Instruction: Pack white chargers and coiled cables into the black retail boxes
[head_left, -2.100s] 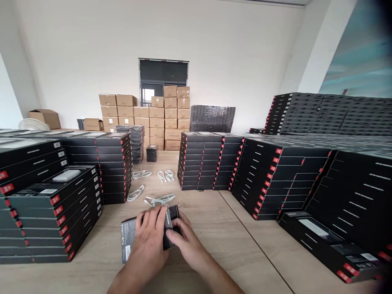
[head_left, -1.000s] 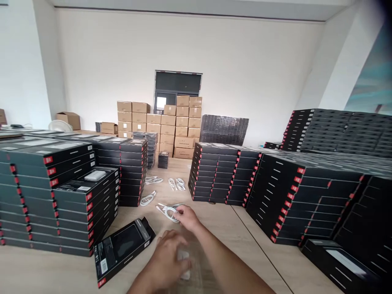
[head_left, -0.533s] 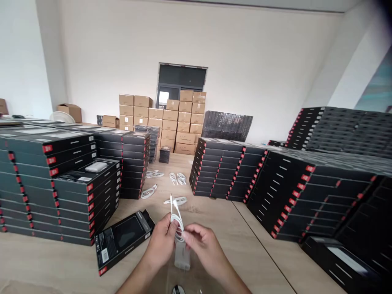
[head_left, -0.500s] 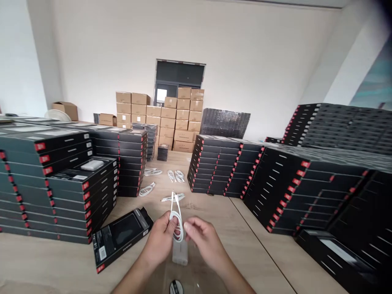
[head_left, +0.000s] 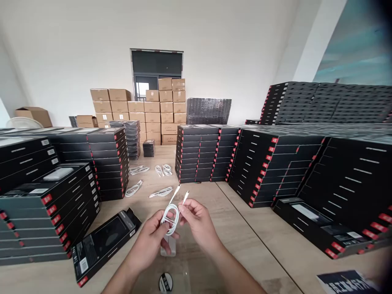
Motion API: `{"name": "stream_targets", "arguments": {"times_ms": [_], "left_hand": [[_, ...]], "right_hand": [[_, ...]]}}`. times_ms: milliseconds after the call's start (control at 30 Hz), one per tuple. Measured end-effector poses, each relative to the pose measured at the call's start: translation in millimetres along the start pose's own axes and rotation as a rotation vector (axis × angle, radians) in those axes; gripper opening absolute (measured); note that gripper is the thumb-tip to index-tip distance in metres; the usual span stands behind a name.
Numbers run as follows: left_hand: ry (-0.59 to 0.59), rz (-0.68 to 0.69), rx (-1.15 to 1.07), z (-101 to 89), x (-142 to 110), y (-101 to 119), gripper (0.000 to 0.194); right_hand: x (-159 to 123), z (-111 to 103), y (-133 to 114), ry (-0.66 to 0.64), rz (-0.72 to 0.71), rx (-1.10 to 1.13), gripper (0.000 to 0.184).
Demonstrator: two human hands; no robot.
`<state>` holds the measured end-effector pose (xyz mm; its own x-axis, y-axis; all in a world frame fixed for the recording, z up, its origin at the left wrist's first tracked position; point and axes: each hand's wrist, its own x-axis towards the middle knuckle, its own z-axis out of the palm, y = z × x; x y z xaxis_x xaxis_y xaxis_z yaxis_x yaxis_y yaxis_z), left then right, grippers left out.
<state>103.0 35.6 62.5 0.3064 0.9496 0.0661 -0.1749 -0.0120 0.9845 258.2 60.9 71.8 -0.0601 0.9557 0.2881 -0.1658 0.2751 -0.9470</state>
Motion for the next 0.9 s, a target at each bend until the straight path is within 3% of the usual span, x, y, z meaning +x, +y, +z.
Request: {"name": "stream_targets", "arguments": {"times_ms": [233, 433, 667, 767, 900], "left_hand": [[0.049, -0.131, -0.065, -1.8, 0, 2, 0.021], [0.019, -0.229, -0.042, -4.6, -1, 4, 0.02], [0.117, -0.093, 0.041, -5.8, 3, -1, 0.015], [0.122, 0.005, 0.188, -7.8, 3, -4, 0.017], [0.185, 0.172, 0.624, -12.0, -1, -4, 0.013]], "right_hand": [[-3, 7, 4, 0.032, 0.029, 0.031, 0.036], [0, 2, 3, 0.098, 0.007, 0.033, 0.035], [5, -6, 4, 0.055, 0.036, 0.025, 0.035], [6, -10, 2, 0.073, 0.035, -0.019, 0.036], [7, -21, -8, 0.219, -0.205, -0.302, 0.046]]}}
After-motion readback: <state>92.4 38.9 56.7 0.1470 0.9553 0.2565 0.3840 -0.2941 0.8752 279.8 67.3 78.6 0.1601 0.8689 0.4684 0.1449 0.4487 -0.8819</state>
